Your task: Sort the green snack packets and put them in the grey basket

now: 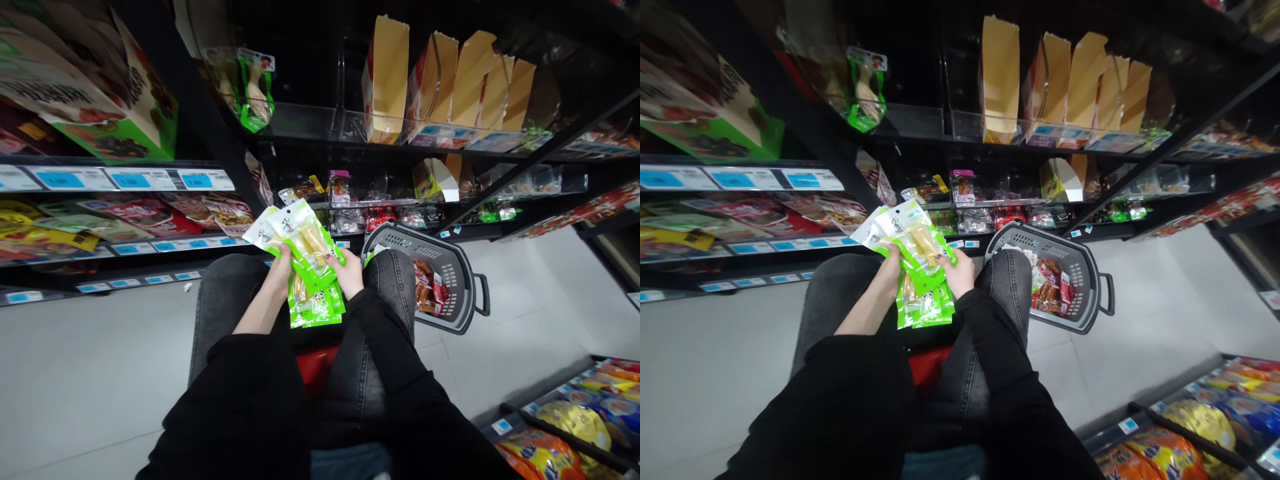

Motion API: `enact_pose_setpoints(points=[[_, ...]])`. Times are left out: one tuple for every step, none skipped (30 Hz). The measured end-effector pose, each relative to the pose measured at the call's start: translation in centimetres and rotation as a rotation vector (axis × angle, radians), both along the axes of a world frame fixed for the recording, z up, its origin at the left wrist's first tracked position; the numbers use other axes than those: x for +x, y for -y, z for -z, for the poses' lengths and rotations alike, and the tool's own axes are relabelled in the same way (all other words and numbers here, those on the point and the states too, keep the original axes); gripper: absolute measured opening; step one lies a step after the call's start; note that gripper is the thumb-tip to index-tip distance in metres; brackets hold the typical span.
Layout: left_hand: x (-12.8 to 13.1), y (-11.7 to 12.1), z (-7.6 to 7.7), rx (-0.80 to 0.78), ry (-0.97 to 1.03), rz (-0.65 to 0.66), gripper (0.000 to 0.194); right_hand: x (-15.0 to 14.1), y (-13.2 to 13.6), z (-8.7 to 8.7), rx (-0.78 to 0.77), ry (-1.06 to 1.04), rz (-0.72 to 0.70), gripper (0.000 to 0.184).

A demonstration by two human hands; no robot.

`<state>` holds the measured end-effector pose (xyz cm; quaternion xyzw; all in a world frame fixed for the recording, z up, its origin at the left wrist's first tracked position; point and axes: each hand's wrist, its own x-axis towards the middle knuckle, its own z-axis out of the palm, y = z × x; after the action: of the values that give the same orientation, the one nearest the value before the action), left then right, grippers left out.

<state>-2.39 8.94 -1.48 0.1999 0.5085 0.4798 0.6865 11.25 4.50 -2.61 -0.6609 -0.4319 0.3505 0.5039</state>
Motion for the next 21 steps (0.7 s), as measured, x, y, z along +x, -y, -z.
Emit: enact_pose_setpoints(points=[[0.0,0.0,0.0,0.026,0.004,-0.006,0.042,0.0,0.0,0.0,0.01,-0.013,0.007,0.036],[0.0,0.1,-0.1,0.053,0.009,-0.015,0.04,0.0,0.0,0.0,0.017,-0.024,0.017,0.037],[0.0,0.1,-0.2,0.077,0.014,-0.026,0.039,-0.1,-0.1,0.0,0.02,-0.029,0.033,0.037],[-0.1,0.1,-0.3,0.095,0.016,-0.038,0.037,-0.1,0.0,-0.2,0.021,-0.023,0.056,0.038],[-0.1,0.2,-0.4,0.105,0.012,-0.055,0.036,-0.1,0.0,-0.4,0.019,-0.002,0.088,0.038],[-0.1,0.2,-0.5,0.107,0.001,-0.073,0.035,0.0,0.1,-0.8,0.016,0.035,0.132,0.038],[-0.1,0.2,-0.5,0.106,-0.017,-0.09,0.033,0.1,0.2,-1.1,0.019,0.084,0.183,0.037],[-0.1,0.1,-0.5,0.107,-0.039,-0.108,0.032,0.2,0.4,-1.6,0.034,0.142,0.239,0.036],[-0.1,0.1,-0.4,0.111,-0.059,-0.12,0.03,0.4,0.6,-2.1,0.067,0.205,0.288,0.035],[-0.1,0.1,-0.2,0.115,-0.073,-0.125,0.029,0.6,0.8,-2.5,0.119,0.274,0.322,0.034],[-0.1,0.1,0.0,0.117,-0.076,-0.119,0.028,0.8,1.0,-3.0,0.186,0.351,0.326,0.032],[0.0,0.1,0.2,0.117,-0.07,-0.106,0.028,0.9,1.2,-3.4,0.257,0.441,0.293,0.032],[0.1,0.1,0.4,0.114,-0.057,-0.089,0.029,0.9,1.5,-3.7,0.319,0.543,0.226,0.03],[0.2,0.2,0.6,0.11,-0.042,-0.071,0.03,0.8,1.7,-3.9,0.367,0.651,0.129,0.029],[0.3,0.2,0.7,0.106,-0.028,-0.054,0.031,0.7,1.9,-4.1,0.4,0.756,0.011,0.028],[0.4,0.3,0.7,0.107,-0.022,-0.045,0.031,0.4,2.1,-4.2,0.419,0.846,-0.109,0.026],[0.4,0.3,0.8,0.114,-0.027,-0.043,0.031,0.1,2.1,-4.2,0.427,0.915,-0.219,0.024],[0.3,0.3,0.7,0.128,-0.038,-0.047,0.031,-0.2,2.2,-4.3,0.428,0.958,-0.311,0.021],[0.2,0.2,0.7,0.144,-0.05,-0.049,0.031,-0.5,2.1,-4.2,0.424,0.973,-0.381,0.019],[0.1,0.2,0.6,0.158,-0.057,-0.048,0.031,-0.7,2.0,-4.2,0.416,0.962,-0.425,0.018],[0.0,0.1,0.6,0.168,-0.055,-0.038,0.032,-0.8,1.8,-4.2,0.4,0.932,-0.438,0.019]])
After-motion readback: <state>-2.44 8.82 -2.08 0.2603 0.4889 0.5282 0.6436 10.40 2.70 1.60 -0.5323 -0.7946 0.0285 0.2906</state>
